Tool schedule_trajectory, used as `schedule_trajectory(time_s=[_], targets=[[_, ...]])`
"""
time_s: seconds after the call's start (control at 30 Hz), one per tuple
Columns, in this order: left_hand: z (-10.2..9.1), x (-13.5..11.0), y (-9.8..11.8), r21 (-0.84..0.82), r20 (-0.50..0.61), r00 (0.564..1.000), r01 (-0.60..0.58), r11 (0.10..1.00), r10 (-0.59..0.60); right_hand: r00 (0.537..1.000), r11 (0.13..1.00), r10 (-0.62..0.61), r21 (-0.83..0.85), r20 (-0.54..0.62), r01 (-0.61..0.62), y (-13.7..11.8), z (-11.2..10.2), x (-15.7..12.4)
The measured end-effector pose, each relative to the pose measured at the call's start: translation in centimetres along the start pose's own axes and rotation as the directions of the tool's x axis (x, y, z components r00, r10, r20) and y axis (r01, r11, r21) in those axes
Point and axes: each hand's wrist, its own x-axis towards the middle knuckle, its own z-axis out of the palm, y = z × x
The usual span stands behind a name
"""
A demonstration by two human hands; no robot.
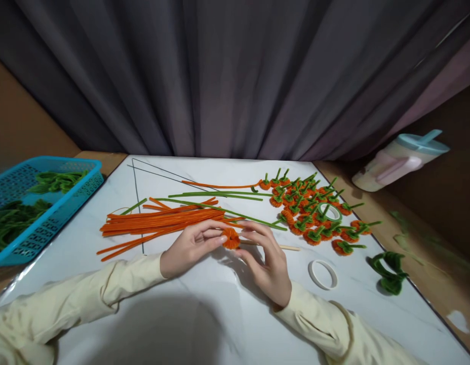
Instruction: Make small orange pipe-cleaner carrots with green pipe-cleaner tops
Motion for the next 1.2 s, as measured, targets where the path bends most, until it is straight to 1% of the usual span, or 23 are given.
schedule_trajectory(time_s=[0.1, 0.23, 0.33, 0.43, 0.5, 0.57, 0.63, 0.7, 0.8, 0.97, 1.1, 1.2], targets=[[-0.2, 0.1, 0.0, -0.011, 0.117, 0.993, 0.024, 1.000, -0.023, 0.999, 0.998, -0.043, -0.053, 0.020, 0.044, 0.0, 0.0, -0.2], [-0.3, -0.1, -0.7, 0.068, 0.148, 0.987, 0.047, 0.997, -0.057, 0.987, 0.985, -0.133, -0.102, 0.087, 0.141, 0.1, -0.1, -0.4], [-0.5, -0.1, -0.9, 0.054, 0.211, 0.971, 0.103, 0.993, -0.112, 0.972, 0.974, -0.188, -0.096, 0.141, 0.203, 0.2, -0.3, -0.3], [-0.8, 0.0, -0.7, 0.069, 0.266, 0.957, 0.100, 0.993, -0.114, 0.960, 0.965, -0.228, -0.095, 0.165, 0.245, 0.3, -0.5, -0.2], [-1.0, 0.2, -0.4, 0.134, 0.287, 0.954, 0.043, 0.990, -0.081, 0.954, 0.962, -0.238, -0.091, 0.183, 0.257, 0.2, -0.4, -0.1], [-1.2, 0.3, -0.1, 0.220, 0.323, 0.946, -0.043, 0.974, -0.031, 0.950, 0.967, -0.232, -0.060, 0.208, 0.249, 0.0, -0.4, 0.0], [-1.4, 0.5, 0.1, 0.305, 0.367, 0.930, -0.131, 0.943, 0.011, 0.947, 0.971, -0.227, -0.023, 0.228, 0.238, -0.2, -0.2, -0.1], [-1.6, 0.6, 0.1, 0.358, 0.411, 0.911, -0.186, 0.915, 0.025, 0.942, 0.969, -0.238, -0.011, 0.237, 0.247, -0.2, -0.1, -0.2], [-1.6, 0.7, -0.1, 0.370, 0.452, 0.891, -0.227, 0.901, 0.039, 0.931, 0.956, -0.274, -0.032, 0.240, 0.290, -0.2, 0.0, -0.3], [-1.4, 0.5, -0.5, 0.426, 0.406, 0.902, -0.329, 0.843, 0.147, 0.931, 0.957, -0.271, -0.032, 0.246, 0.287, -0.1, -0.1, -0.3], [-1.3, 0.3, -0.5, 0.416, 0.423, 0.871, -0.433, 0.800, 0.251, 0.924, 0.954, -0.284, -0.020, 0.256, 0.298, -0.1, -0.1, -0.3], [-1.1, 0.2, -0.3, 0.428, 0.436, 0.857, -0.466, 0.775, 0.275, 0.920, 0.948, -0.301, -0.024, 0.249, 0.316, -0.2, 0.0, -0.3]])
